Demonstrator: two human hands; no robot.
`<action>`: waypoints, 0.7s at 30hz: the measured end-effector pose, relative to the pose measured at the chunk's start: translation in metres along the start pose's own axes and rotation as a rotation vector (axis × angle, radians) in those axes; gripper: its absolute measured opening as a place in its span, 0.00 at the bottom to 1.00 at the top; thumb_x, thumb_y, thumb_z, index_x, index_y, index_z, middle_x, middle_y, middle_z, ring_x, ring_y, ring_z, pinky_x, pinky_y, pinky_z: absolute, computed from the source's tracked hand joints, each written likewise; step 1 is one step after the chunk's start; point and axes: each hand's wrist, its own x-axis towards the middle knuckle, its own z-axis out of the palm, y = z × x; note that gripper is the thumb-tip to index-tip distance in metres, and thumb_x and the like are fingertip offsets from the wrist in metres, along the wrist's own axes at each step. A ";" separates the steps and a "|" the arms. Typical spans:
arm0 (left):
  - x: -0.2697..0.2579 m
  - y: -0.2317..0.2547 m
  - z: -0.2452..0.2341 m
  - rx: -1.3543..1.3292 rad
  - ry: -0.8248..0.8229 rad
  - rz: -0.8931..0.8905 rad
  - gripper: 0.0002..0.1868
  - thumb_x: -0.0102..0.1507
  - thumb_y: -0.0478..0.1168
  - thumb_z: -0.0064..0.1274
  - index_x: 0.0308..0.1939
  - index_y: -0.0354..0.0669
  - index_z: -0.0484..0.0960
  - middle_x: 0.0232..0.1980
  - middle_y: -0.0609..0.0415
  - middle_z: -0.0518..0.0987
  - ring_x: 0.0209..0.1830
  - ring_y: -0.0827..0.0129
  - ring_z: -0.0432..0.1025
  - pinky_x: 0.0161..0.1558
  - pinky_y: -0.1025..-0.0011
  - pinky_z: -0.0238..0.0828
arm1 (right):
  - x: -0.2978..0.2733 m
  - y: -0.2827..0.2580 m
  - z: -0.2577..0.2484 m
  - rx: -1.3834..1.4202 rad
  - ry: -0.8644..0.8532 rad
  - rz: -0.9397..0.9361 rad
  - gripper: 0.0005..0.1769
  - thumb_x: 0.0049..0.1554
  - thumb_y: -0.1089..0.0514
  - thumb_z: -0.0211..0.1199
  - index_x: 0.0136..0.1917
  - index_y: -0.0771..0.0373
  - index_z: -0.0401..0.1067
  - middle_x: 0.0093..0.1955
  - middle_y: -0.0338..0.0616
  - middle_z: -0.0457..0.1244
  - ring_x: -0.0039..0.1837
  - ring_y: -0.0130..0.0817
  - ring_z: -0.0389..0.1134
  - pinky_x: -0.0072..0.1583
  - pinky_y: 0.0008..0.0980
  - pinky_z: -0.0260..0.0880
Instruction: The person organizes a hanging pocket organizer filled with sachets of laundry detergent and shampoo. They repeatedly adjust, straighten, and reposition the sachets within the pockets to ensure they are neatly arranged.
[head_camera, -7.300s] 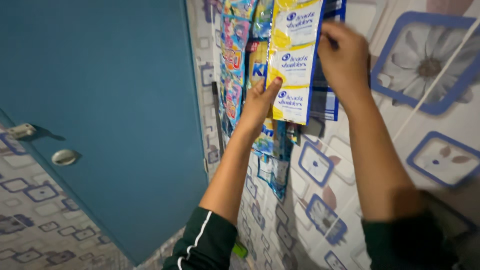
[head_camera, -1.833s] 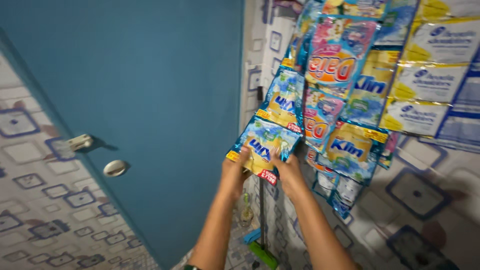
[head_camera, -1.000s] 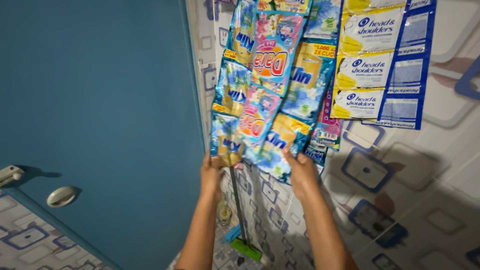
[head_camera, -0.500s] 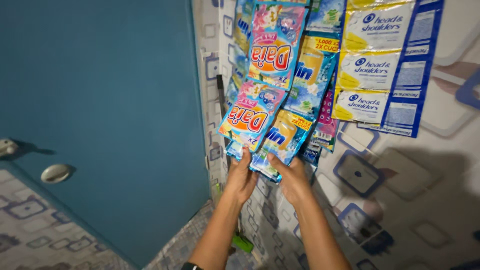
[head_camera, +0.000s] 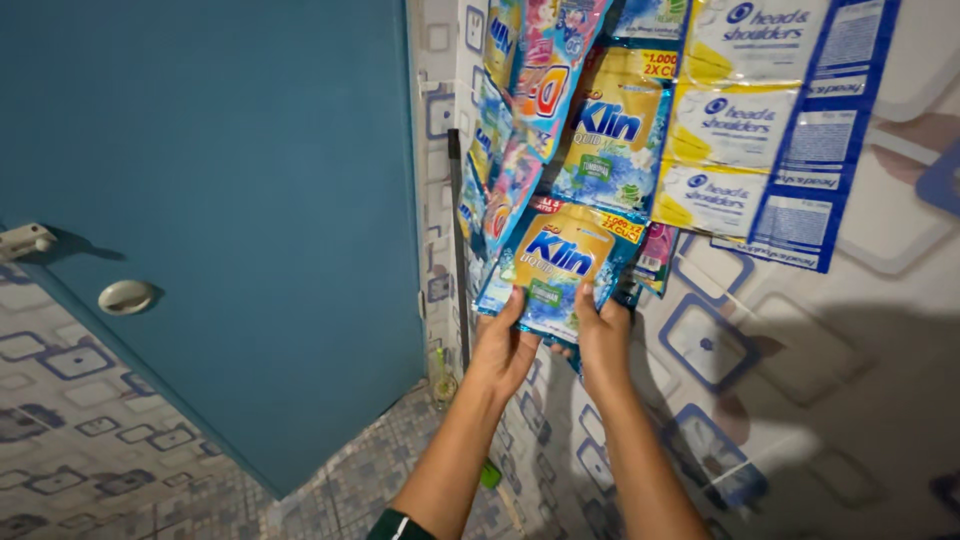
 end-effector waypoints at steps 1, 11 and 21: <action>0.001 -0.004 0.000 -0.044 0.049 0.016 0.25 0.70 0.44 0.53 0.68 0.39 0.69 0.62 0.48 0.77 0.58 0.59 0.74 0.58 0.58 0.73 | 0.000 0.000 -0.005 -0.053 -0.007 0.022 0.19 0.68 0.48 0.50 0.53 0.65 0.72 0.38 0.48 0.66 0.31 0.34 0.63 0.32 0.34 0.61; 0.002 -0.019 -0.005 -0.131 0.264 0.131 0.20 0.70 0.40 0.46 0.65 0.38 0.70 0.61 0.46 0.78 0.58 0.58 0.75 0.60 0.56 0.75 | 0.008 -0.036 -0.051 -0.641 0.374 -0.913 0.27 0.59 0.66 0.58 0.71 0.72 0.61 0.67 0.60 0.60 0.69 0.51 0.64 0.68 0.45 0.66; 0.057 0.010 -0.092 -0.297 0.318 -0.094 0.24 0.70 0.51 0.45 0.65 0.39 0.73 0.66 0.44 0.76 0.63 0.53 0.73 0.66 0.48 0.66 | 0.022 -0.075 -0.029 -0.768 0.253 -0.996 0.24 0.49 0.64 0.72 0.58 0.74 0.71 0.61 0.65 0.64 0.65 0.64 0.62 0.67 0.50 0.62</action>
